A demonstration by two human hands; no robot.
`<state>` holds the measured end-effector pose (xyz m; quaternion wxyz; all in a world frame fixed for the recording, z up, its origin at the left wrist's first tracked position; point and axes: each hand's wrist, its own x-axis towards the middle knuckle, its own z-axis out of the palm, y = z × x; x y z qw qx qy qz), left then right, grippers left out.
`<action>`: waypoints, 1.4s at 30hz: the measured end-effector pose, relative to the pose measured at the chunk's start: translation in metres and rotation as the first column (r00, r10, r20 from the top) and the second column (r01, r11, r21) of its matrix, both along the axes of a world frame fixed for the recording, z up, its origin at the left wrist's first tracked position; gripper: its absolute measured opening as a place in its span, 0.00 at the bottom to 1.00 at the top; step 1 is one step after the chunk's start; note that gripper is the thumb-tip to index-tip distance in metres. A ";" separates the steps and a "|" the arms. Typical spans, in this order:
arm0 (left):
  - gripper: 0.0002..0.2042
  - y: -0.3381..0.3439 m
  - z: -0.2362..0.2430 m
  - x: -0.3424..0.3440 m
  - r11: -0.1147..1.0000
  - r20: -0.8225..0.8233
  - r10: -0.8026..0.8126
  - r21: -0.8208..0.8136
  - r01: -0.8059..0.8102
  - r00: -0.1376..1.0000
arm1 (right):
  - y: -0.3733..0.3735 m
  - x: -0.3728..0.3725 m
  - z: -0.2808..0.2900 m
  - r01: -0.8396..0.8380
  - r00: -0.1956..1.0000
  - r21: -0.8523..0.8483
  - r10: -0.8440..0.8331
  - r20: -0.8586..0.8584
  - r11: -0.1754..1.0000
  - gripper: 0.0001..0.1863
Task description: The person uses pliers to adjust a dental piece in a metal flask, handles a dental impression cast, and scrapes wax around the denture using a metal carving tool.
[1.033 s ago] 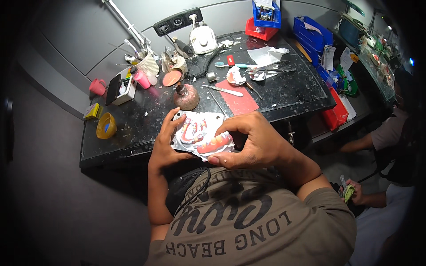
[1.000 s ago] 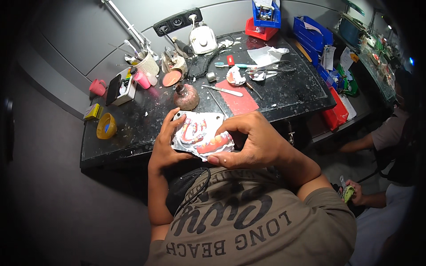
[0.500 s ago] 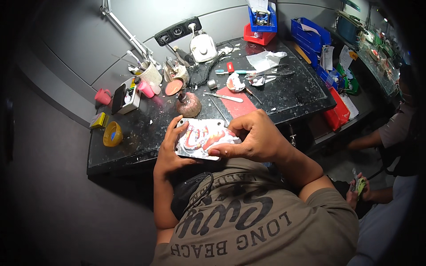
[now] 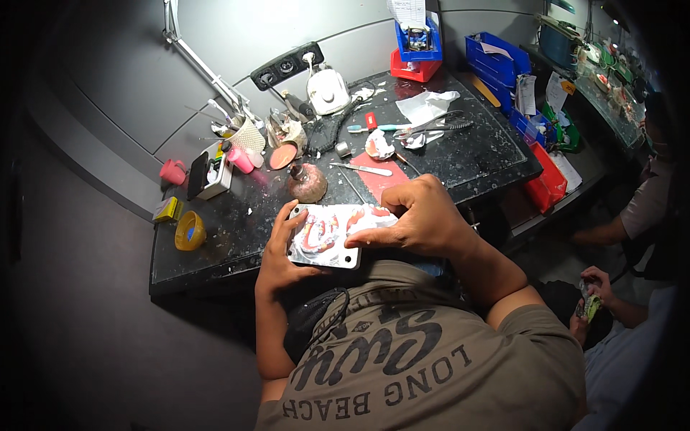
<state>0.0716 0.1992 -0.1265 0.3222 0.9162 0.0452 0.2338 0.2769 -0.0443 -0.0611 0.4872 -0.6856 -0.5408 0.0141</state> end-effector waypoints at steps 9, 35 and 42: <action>0.54 0.001 -0.004 0.000 0.999 0.008 0.007 -0.031 -0.006 1.000 | 0.003 0.003 0.003 0.093 0.972 0.096 -0.111 0.206 0.991 0.36; 0.54 0.001 -0.003 0.001 1.000 0.015 -0.001 -0.001 0.001 1.000 | 0.005 0.009 -0.001 0.177 0.933 0.100 -0.200 0.299 0.979 0.32; 0.54 0.001 -0.002 0.000 1.000 0.023 -0.004 0.006 0.004 1.000 | 0.005 0.012 -0.003 0.156 0.922 0.129 -0.191 0.336 0.979 0.31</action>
